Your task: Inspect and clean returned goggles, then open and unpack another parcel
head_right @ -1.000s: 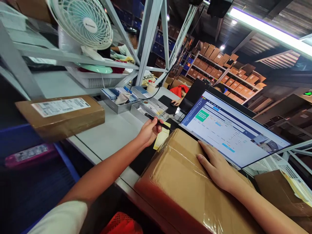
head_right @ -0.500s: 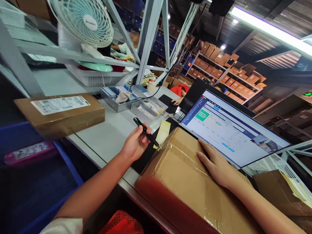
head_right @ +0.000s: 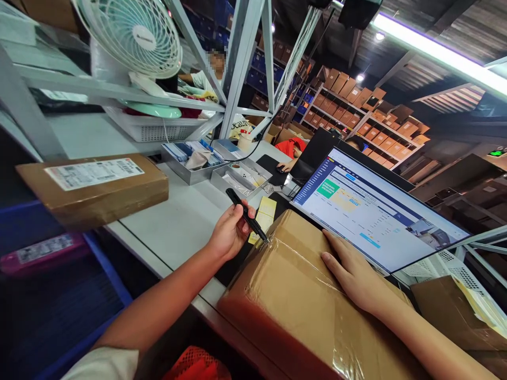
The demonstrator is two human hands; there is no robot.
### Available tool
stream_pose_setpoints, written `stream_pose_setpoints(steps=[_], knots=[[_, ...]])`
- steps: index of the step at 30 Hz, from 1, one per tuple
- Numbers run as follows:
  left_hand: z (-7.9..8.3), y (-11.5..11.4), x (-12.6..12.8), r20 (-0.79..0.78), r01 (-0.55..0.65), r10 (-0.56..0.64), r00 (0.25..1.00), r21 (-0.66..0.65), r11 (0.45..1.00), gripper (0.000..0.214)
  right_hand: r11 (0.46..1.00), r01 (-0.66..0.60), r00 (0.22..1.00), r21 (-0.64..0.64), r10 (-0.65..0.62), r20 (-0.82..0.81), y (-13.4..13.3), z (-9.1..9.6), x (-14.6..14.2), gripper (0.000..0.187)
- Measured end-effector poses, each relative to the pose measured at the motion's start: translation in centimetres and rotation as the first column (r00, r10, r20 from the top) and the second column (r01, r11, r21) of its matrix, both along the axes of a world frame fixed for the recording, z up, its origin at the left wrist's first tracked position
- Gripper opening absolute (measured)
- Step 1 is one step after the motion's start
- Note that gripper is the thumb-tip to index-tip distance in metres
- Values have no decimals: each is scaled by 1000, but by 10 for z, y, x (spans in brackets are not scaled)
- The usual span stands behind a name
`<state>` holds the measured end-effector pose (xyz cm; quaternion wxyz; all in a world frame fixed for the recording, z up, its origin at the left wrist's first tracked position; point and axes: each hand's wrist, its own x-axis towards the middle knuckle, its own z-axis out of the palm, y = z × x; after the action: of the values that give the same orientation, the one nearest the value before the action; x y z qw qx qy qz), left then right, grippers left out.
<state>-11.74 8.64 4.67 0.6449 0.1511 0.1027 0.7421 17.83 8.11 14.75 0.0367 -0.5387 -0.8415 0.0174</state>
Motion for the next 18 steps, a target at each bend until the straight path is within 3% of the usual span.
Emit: stream_pose_setpoints(steps=[9,18], knots=[[5,35,7,-21,138,-138,990,-24,990,25,999,15,1000,-32,-15,1,12,-2,0,70],[2,71,5,39,162,-161,986,-27,986,15,1000,-13,1000,-11,13,-19,4,0,1,67]])
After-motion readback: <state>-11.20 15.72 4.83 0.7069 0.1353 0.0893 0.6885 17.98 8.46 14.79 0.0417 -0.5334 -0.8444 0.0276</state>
